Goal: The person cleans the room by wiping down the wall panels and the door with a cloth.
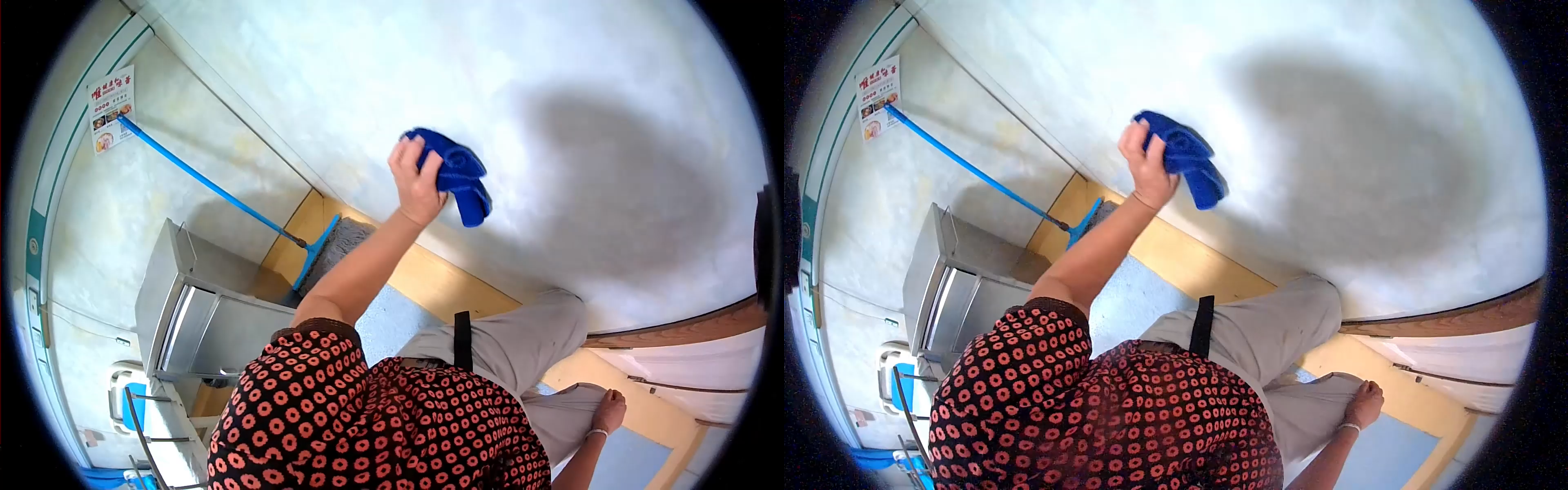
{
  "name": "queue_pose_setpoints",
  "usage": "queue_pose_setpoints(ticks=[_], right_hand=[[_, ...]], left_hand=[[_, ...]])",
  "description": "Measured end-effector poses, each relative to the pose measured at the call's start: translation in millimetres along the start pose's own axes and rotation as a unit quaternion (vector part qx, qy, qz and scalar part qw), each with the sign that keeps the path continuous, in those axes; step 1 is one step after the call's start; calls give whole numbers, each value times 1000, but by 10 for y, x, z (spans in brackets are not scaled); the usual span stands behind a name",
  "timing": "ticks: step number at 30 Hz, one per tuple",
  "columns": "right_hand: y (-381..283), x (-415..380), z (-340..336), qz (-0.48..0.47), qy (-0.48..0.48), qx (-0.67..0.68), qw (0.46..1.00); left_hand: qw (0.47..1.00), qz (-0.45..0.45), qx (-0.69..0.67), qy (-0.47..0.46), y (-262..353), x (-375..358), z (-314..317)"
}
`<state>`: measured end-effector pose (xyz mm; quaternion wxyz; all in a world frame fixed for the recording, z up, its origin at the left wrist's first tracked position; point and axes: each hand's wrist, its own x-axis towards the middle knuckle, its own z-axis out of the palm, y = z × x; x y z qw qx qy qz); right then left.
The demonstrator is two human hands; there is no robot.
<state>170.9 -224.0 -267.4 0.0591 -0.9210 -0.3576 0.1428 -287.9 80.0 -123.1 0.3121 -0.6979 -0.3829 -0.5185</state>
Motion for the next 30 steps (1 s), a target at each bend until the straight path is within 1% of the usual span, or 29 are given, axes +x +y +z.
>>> queue_pose_setpoints(ticks=[2,3,6,7,11,13,16,17,18,19,21,23,25,27,29,30], right_hand=[[108,57,116,-9,8,-8,1000],[104,59,113,-15,15,-13,1000],[100,29,75,-29,17,-10,999],[111,47,85,-30,21,-9,999],[161,57,159,-39,36,-22,998],[156,60,178,-47,52,-21,997],[121,62,149,-32,45,-30,998],[86,35,103,-18,26,-33,999],[57,36,77,-5,7,-36,999],[64,58,97,-4,11,-31,999],[143,54,176,-21,47,-16,999],[186,84,227,-20,55,-5,998],[98,31,138,-23,50,-7,998],[70,24,123,-18,50,-9,999],[86,11,133,-10,50,-14,999],[97,15,146,-15,59,-13,998]], left_hand=[[1000,-6,-8,-8,38,-128,33],[1000,-7,-7,-4,47,-64,12],[999,41,-7,-29,19,202,-90],[998,59,2,-24,21,367,-132],[988,143,-3,51,165,1199,-245],[978,175,-4,113,268,1565,-223],[960,227,-17,163,467,2001,-216],[954,241,-20,179,534,2121,-205],[950,244,-28,192,600,2220,-187],[947,246,-36,204,667,2307,-164],[946,224,-47,228,838,2387,-104],[956,226,-35,183,1022,2339,-88],[953,266,-8,143,1216,2202,-41],[942,307,-34,133,1407,1985,43],[928,359,-82,55,1522,1746,76],[917,389,-89,30,1566,1647,105]])
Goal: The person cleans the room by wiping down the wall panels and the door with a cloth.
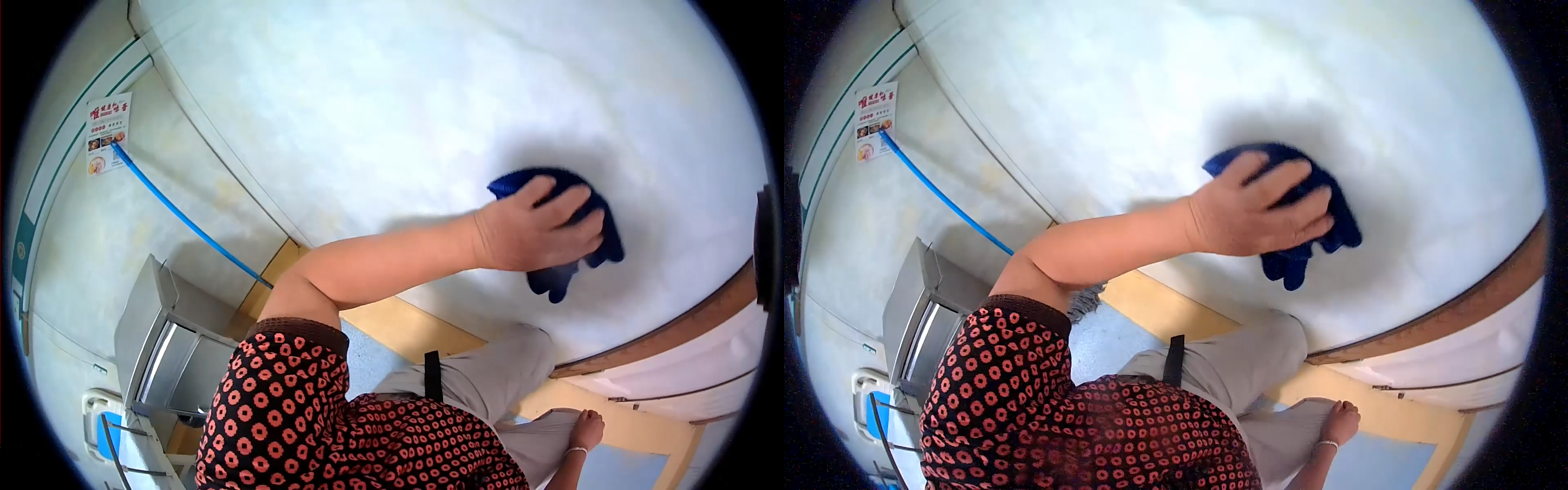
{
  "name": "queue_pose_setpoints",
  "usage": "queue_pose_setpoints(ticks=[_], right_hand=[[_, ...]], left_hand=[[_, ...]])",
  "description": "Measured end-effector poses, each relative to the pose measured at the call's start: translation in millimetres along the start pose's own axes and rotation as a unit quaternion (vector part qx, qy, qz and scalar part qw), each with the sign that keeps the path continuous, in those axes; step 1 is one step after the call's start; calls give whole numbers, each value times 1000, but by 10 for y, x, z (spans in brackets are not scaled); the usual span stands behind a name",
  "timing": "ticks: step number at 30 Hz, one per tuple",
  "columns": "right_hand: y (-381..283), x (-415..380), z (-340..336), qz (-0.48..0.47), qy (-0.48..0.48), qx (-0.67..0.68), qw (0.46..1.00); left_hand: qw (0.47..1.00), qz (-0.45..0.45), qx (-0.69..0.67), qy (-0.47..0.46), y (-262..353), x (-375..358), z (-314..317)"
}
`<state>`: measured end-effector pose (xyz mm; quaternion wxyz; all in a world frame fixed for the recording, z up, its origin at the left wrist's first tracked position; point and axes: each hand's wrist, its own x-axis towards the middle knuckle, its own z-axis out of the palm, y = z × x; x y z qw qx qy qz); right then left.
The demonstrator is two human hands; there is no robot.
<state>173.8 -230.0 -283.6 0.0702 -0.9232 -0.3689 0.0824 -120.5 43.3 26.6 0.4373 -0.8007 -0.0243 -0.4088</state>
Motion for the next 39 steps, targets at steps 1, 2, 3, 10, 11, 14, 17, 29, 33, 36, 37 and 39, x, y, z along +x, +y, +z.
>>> queue_pose_setpoints(ticks=[1,2,3,10,11,14,17,29,33,36,37,39], right_hand=[[15,-4,14,-4,9,1,1000],[22,-8,19,-1,15,9,1000],[13,-20,-12,5,17,10,1000],[-2,-63,-89,6,9,4,1000],[-15,-78,-112,4,1,-3,1000],[72,4,57,-50,26,-7,998],[65,118,62,-60,-8,21,998],[-758,175,-1428,-303,227,10,925],[-838,14,-1633,-298,145,-14,944],[-890,-64,-1676,-246,1,-44,968],[-894,-65,-1627,-249,2,-42,968],[-840,-12,-1438,-267,4,-10,964]], left_hand=[[999,18,-34,-7,76,-41,30],[999,42,-30,-14,99,-84,63],[997,67,-26,-21,88,-60,51],[988,152,11,-13,-450,492,-92],[985,161,54,5,-670,689,-151],[990,128,-36,40,-1332,1171,-493],[974,-35,151,164,-1764,1439,-410],[991,124,-15,-52,382,270,269],[988,131,-59,-65,263,41,165],[995,102,-16,-15,-174,288,-44],[996,83,31,-27,-419,309,-102],[993,59,95,-44,-1043,548,-326]])
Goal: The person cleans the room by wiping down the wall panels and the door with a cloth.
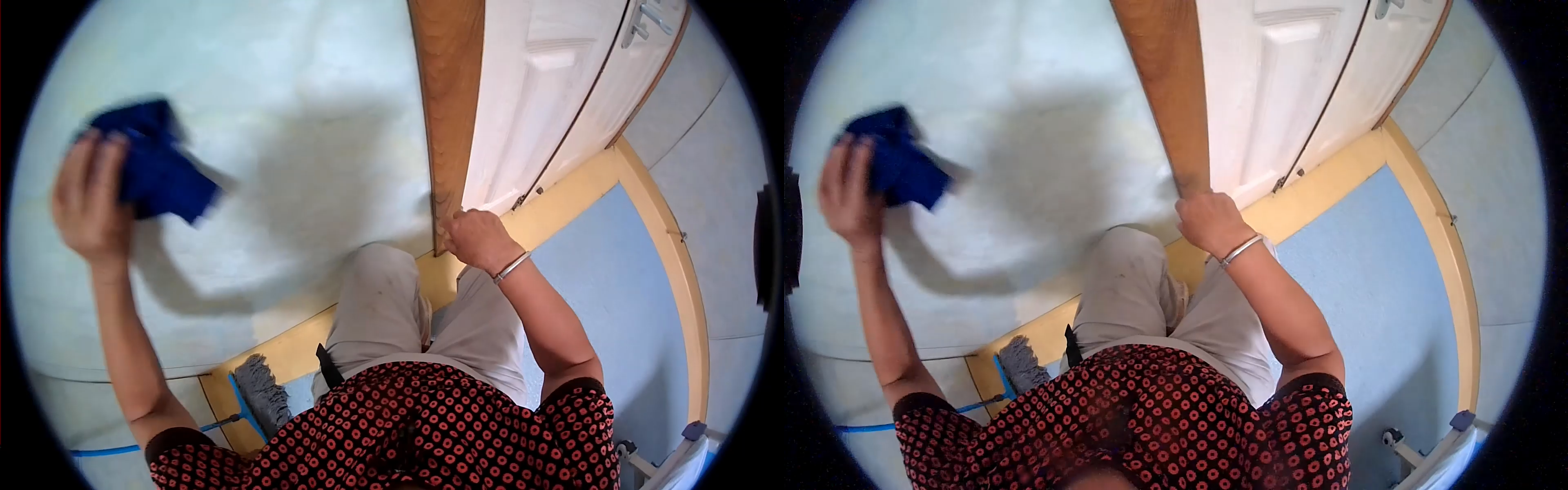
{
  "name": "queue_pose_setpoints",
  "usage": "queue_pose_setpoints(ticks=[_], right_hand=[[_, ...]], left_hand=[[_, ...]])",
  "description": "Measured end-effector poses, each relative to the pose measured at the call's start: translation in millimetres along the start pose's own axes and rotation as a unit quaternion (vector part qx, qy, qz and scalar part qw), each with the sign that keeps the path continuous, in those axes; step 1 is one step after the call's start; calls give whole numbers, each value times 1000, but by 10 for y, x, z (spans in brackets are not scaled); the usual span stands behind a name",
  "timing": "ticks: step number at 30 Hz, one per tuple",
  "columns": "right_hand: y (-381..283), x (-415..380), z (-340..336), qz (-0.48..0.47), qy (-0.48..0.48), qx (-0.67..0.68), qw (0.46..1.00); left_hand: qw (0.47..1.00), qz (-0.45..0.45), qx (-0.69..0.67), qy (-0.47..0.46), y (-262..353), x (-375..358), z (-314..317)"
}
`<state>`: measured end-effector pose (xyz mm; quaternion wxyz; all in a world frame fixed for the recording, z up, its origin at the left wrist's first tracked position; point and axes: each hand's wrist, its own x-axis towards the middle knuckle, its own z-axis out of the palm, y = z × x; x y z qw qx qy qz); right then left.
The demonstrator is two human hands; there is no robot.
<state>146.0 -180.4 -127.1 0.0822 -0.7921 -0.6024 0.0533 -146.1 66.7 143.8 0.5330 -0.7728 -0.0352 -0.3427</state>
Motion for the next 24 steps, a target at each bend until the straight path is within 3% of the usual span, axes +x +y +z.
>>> queue_pose_setpoints(ticks=[1,2,3,4,5,6,7,8,9,10,11,12,13,14,15,16,18,19,20,21,24], right_hand=[[35,-8,103,-6,2,0,1000],[77,-24,223,37,-59,8,998],[125,-22,358,76,-116,14,990],[211,-90,565,67,-104,2,992],[322,-186,790,56,-89,-10,994],[421,-232,962,58,-126,-37,990],[484,-261,1108,82,-142,-45,985],[537,-347,1249,85,-134,-65,985],[541,-397,1352,93,-127,-83,984],[487,-385,1357,87,-119,-83,986],[442,-386,1312,123,-116,-80,982],[425,-390,1284,158,-112,-78,978],[419,-384,1305,153,-109,-79,979],[434,-369,1324,162,-115,-79,977],[446,-360,1334,171,-122,-78,975],[444,-358,1329,170,-118,-79,975],[443,-377,1310,178,-116,-77,974],[451,-387,1320,177,-111,-77,975],[461,-404,1334,180,-104,-82,975],[465,-416,1345,183,-96,-87,974],[471,-433,1319,187,-88,-85,975]], left_hand=[[995,-27,95,-23,-377,10,-33],[986,-60,151,-37,-806,0,-20],[978,-119,58,159,-751,328,38],[879,-361,304,-66,-1296,279,251],[970,-100,64,211,-986,595,-98],[958,-102,19,266,-1081,704,-35],[937,-248,236,65,-1192,711,26],[813,-375,426,-135,-1242,669,61],[873,-391,288,-36,-1104,686,48],[939,-213,183,197,-704,856,41],[950,-184,125,220,-426,922,108],[955,-103,161,228,-158,978,172],[975,-156,108,117,200,984,156],[983,-136,-12,119,584,957,217],[965,-86,-139,203,909,889,517],[990,-85,-43,105,1402,796,421],[986,27,-152,56,2043,453,526],[983,123,-134,31,2280,243,609],[971,164,-172,-3,2495,43,654],[964,200,-175,-24,2552,-92,622],[959,191,-208,-16,2485,-366,644]])
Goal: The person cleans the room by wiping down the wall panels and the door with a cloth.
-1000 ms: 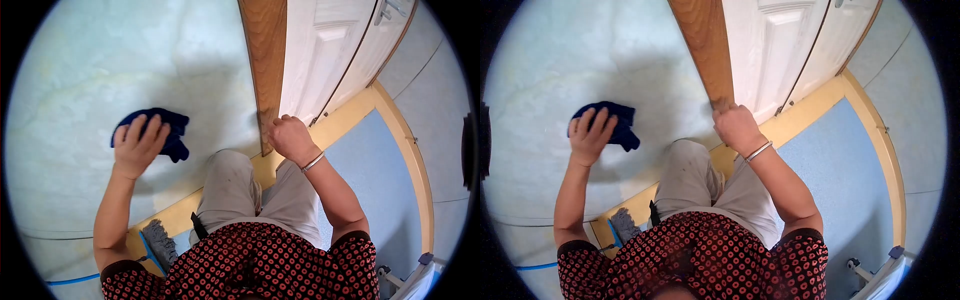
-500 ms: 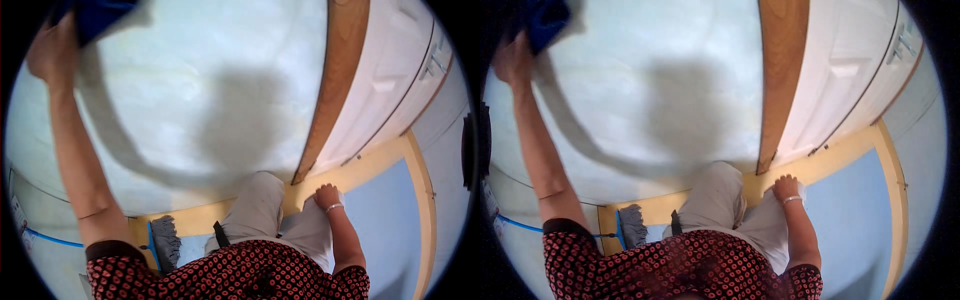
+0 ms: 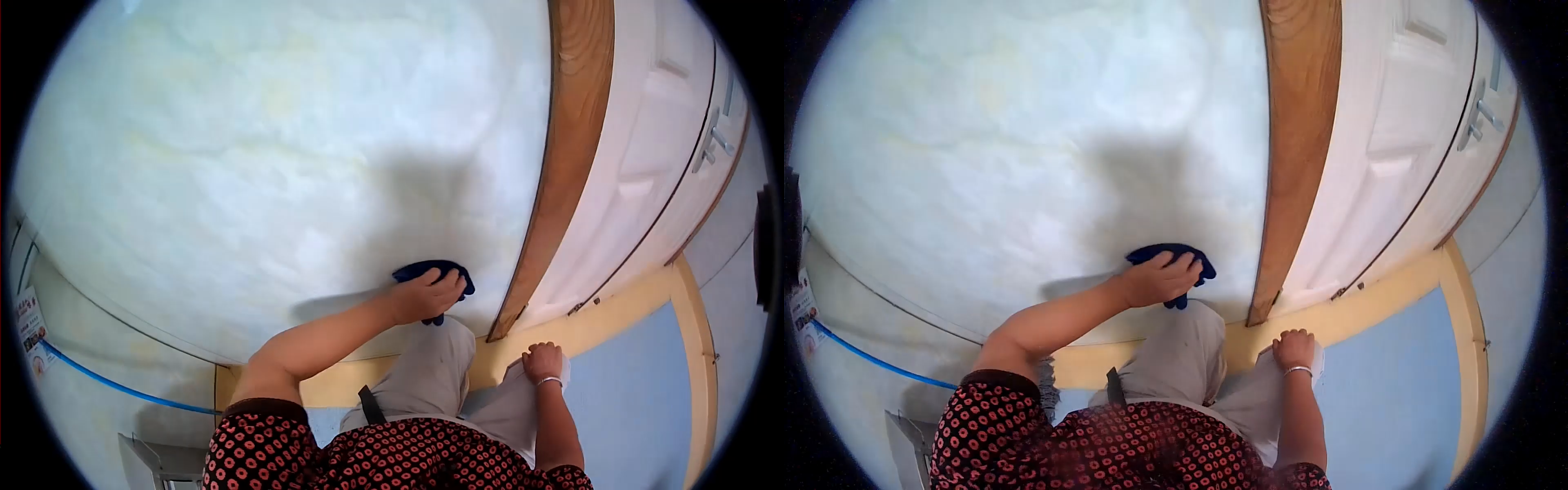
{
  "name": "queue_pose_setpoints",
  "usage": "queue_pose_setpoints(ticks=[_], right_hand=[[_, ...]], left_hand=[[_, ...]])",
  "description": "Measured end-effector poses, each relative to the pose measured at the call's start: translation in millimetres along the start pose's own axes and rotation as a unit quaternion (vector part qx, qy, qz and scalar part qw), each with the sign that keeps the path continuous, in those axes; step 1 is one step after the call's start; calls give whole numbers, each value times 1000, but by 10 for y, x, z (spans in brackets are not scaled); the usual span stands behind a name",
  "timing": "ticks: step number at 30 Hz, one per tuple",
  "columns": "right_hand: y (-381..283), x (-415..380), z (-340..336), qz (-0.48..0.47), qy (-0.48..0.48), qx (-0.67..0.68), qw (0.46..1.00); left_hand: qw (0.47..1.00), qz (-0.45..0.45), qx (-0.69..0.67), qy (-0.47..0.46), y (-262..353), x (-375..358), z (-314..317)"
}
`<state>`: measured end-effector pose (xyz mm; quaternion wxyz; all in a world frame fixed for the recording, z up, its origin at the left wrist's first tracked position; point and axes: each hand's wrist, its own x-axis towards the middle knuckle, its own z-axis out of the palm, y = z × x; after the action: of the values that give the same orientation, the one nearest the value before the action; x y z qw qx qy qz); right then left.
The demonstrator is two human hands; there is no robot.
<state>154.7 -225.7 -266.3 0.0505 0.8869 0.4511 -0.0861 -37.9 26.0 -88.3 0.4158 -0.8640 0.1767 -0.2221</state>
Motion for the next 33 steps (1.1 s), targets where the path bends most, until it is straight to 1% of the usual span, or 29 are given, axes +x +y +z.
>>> queue_pose_setpoints(ticks=[1,3,5,6,7,8,9,10,11,12,13,14,16,18,19,20,22,24,26,28,30,31,32,33], right_hand=[[9,0,28,-2,3,-4,1000],[43,49,147,0,6,4,1000],[46,69,182,-8,14,14,1000],[28,59,168,-9,16,18,1000],[21,56,154,-8,17,21,1000],[20,58,149,-16,29,20,999],[11,61,146,-13,22,18,999],[8,69,158,-9,17,18,1000],[7,75,179,-14,28,20,999],[5,77,206,-13,33,18,999],[10,87,223,-13,36,14,999],[6,106,239,-17,45,16,999],[-25,123,207,-25,4,4,1000],[-41,127,176,-31,-6,3,999],[-40,134,174,-34,-12,6,999],[-50,140,178,-38,-20,10,999],[-60,125,180,-55,-13,4,998],[-80,127,91,-102,24,17,994],[-141,151,12,-135,17,21,991],[-249,228,-71,-174,15,25,984],[-384,287,-144,-243,17,58,968],[-492,312,-202,-255,0,49,966],[-573,333,-203,-267,-8,45,963],[-650,356,-190,-301,-5,58,952]], left_hand=[[1000,-2,9,-3,-104,-40,-100],[995,-86,45,18,-396,-130,-414],[986,-151,65,20,-854,-113,-890],[977,-189,77,54,-1104,-140,-1041],[966,-188,129,123,-1431,-158,-1250],[950,-215,172,148,-1746,-193,-1476],[930,-228,244,156,-2092,-245,-1741],[897,-265,311,168,-2405,-357,-1957],[841,-366,357,177,-2633,-418,-2152],[798,-428,362,222,-2868,-499,-2285],[753,-496,337,271,-3040,-520,-2394],[711,-559,309,295,-3149,-503,-2467],[692,-561,363,274,-3220,-513,-2411],[774,-447,381,238,-3087,-584,-2316],[804,-429,348,220,-2912,-564,-2252],[835,-371,349,207,-2770,-541,-2215],[869,-280,350,210,-2621,-615,-2063],[881,-288,328,180,-2633,-658,-2095],[887,-285,320,171,-2642,-691,-2091],[881,-277,333,193,-2666,-663,-2069],[876,-276,346,191,-2681,-693,-2049],[876,-281,350,176,-2684,-701,-2041],[878,-273,343,191,-2688,-700,-2033],[879,-266,337,207,-2694,-703,-2030]])
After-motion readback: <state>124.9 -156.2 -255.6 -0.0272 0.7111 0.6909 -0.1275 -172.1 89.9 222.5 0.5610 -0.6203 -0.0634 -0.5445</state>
